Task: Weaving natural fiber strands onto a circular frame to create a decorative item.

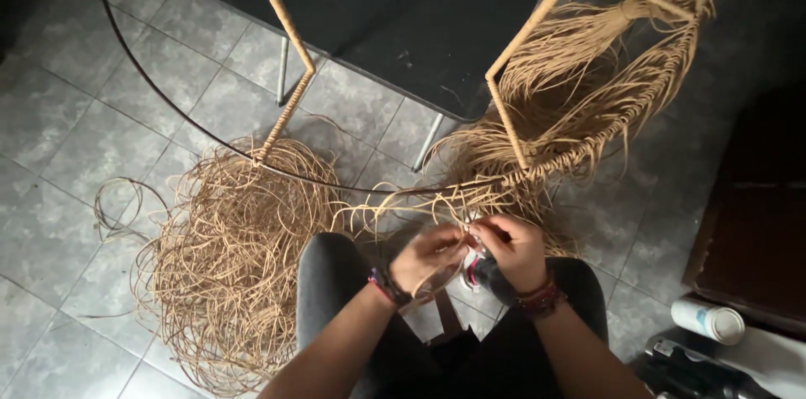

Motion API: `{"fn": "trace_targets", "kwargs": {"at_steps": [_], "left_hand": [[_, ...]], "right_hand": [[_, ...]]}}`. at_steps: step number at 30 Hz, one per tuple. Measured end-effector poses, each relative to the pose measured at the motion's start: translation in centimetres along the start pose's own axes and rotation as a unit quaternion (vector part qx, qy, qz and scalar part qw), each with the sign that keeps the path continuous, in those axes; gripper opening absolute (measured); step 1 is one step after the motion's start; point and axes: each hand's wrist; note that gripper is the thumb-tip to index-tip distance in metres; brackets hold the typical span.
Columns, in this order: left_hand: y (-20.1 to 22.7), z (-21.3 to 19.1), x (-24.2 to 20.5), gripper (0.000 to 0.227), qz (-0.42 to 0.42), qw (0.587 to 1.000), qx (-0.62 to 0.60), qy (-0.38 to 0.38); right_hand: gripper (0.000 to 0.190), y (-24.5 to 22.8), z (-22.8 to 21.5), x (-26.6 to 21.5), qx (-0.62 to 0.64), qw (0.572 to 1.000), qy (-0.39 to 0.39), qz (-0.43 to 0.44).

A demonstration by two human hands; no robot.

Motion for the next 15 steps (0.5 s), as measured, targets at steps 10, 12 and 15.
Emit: {"fn": "trace_targets", "kwargs": {"at_steps": [10, 12, 15], "left_hand": [[2.5, 0.7, 1.7, 0.035, -0.03, 0.908, 0.222, -0.354], [4.1, 0.7, 1.5, 0.038, -0.034, 0.894, 0.3, -0.331], [0.8, 1.9, 0.6, 0.039, -0.179, 0.793, 0.147, -0.563]], "right_hand": [[0.006, 0.3, -0.3, 0.5, 0.035, 0.995, -0.065, 0.063], [0.006, 0.4, -0.8, 0.8, 0.045, 0.992, -0.088, 0.075], [0.018, 1.1, -1.3, 0.6, 0.026, 0.977, -0.139, 0.159]]}}
Point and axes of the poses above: each hand's wrist, its own x-axis towards the middle knuckle, its own z-axis out of the palm, y = z × x, and after that the axes turned 7 degrees about x, right-handed
